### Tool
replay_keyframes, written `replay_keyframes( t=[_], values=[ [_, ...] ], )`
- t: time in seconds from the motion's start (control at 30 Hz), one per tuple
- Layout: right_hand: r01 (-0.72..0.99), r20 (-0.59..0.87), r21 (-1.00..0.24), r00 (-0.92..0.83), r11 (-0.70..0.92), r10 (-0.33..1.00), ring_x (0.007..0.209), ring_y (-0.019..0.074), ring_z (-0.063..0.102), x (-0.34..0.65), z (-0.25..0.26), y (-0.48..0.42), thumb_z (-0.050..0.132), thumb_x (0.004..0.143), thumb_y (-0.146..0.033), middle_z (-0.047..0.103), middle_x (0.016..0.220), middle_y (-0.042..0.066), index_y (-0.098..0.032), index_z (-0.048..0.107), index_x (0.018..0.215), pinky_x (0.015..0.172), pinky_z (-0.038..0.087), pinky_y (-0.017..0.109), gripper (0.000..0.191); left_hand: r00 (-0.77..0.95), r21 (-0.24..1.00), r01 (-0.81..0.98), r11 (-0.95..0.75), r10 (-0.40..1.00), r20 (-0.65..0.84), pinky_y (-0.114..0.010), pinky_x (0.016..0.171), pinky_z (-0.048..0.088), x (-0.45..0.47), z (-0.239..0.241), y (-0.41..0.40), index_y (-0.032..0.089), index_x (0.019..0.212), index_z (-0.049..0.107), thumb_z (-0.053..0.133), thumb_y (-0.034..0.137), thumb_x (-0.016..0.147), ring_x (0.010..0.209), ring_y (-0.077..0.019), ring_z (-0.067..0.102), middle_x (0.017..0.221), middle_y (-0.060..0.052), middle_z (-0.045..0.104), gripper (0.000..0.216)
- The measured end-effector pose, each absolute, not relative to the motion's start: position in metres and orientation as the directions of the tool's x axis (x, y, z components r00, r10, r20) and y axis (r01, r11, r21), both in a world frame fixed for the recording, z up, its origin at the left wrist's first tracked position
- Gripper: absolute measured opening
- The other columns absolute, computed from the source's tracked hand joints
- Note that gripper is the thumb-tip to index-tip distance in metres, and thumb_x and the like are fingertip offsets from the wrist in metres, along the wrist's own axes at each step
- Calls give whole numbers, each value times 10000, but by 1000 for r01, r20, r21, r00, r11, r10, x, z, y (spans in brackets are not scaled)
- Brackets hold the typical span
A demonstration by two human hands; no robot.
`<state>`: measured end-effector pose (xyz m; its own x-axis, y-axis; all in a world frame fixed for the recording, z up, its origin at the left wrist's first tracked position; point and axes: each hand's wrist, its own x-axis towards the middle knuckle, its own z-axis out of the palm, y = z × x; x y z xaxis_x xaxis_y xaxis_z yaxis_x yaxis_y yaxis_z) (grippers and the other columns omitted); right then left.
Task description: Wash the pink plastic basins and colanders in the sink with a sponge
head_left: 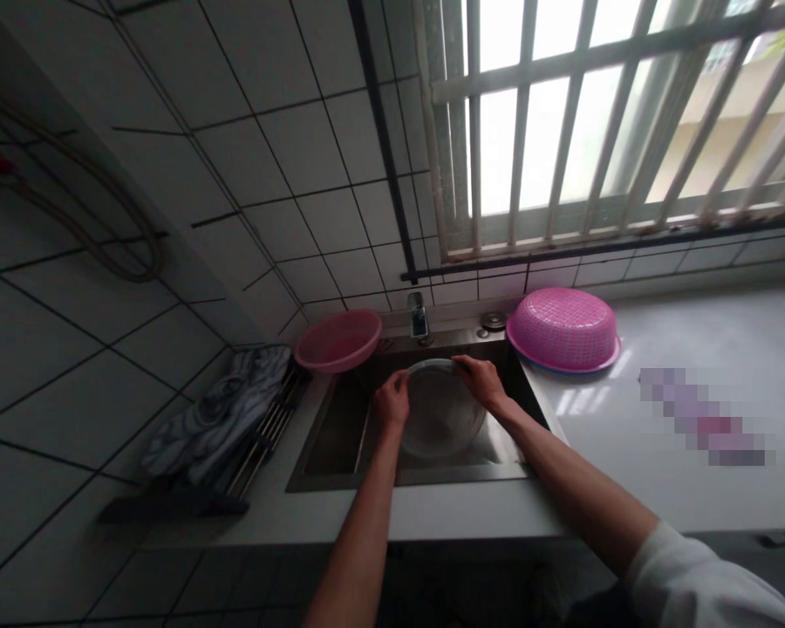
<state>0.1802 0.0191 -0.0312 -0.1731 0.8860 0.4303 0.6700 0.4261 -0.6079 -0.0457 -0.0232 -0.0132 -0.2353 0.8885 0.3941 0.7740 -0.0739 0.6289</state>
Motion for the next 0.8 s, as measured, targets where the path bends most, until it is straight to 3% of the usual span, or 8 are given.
replay_keyframes(
  t=[0.1, 0.23, 0.3, 0.4, 0.53, 0.63, 0.73, 0.8],
  values=[
    [678, 448, -605, -142, 416, 883, 992, 236, 751, 182, -35, 18, 614, 935, -204, 775, 1119, 21, -292, 708, 1234, 930, 574, 333, 325, -204, 627, 773, -96, 898, 389, -290, 865, 525, -42, -14, -22, 267, 1097, 737, 599, 295, 961, 976, -218, 735, 1097, -59, 783, 196],
    [639, 470, -527, -331, 561, 818, 1038, 206, 735, 157, -38, 9, 569, 933, -125, 753, 1187, 31, -260, 704, 1239, 948, 566, 305, 361, -2, 561, 802, -204, 939, 345, -276, 888, 517, -25, -16, -24, 302, 1082, 740, 598, 244, 954, 1015, -203, 727, 1103, -23, 781, 201],
    [619, 467, -514, -379, 594, 799, 1041, 205, 733, 150, -37, 9, 568, 926, -112, 753, 1185, 34, -253, 707, 1237, 942, 566, 301, 369, 15, 550, 809, -210, 941, 337, -275, 869, 518, -23, -16, -25, 307, 1067, 743, 590, 246, 957, 1001, -206, 730, 1080, -21, 785, 199],
    [623, 478, -577, -266, 528, 837, 1047, 216, 732, 161, -35, 16, 588, 932, -159, 752, 1189, 31, -266, 698, 1251, 950, 558, 312, 354, -166, 604, 790, -102, 914, 371, -285, 836, 518, -34, -14, -26, 274, 1060, 744, 605, 287, 953, 956, -221, 737, 1045, -48, 789, 176],
    [664, 415, -667, -44, 337, 909, 918, 244, 758, 189, -36, 24, 620, 934, -232, 789, 1036, 46, -253, 705, 1233, 879, 576, 335, 312, -372, 687, 727, 9, 846, 383, -292, 826, 514, -47, -10, -25, 211, 1087, 733, 599, 312, 956, 965, -241, 731, 1063, -110, 780, 212],
    [685, 453, -627, -67, 371, 889, 966, 244, 750, 188, -38, 19, 600, 942, -212, 779, 1090, 53, -240, 702, 1233, 897, 573, 337, 309, -259, 659, 748, -71, 884, 390, -274, 824, 502, -41, -11, -24, 234, 1079, 730, 586, 282, 960, 950, -221, 729, 1058, -79, 782, 193],
    [666, 492, -539, -248, 516, 834, 1037, 216, 732, 167, -39, 10, 579, 933, -149, 755, 1178, 44, -242, 704, 1230, 946, 559, 316, 335, -48, 600, 778, -185, 935, 351, -249, 807, 487, -30, -13, -24, 262, 1038, 735, 589, 243, 951, 921, -195, 728, 1019, -38, 787, 171],
    [639, 482, -512, -338, 573, 808, 1050, 207, 726, 156, -37, 7, 585, 919, -131, 749, 1196, 36, -257, 703, 1237, 957, 557, 309, 361, 2, 577, 791, -202, 944, 329, -246, 792, 479, -28, -13, -25, 268, 1030, 737, 587, 242, 951, 917, -195, 727, 1007, -34, 788, 172]
  ],
)
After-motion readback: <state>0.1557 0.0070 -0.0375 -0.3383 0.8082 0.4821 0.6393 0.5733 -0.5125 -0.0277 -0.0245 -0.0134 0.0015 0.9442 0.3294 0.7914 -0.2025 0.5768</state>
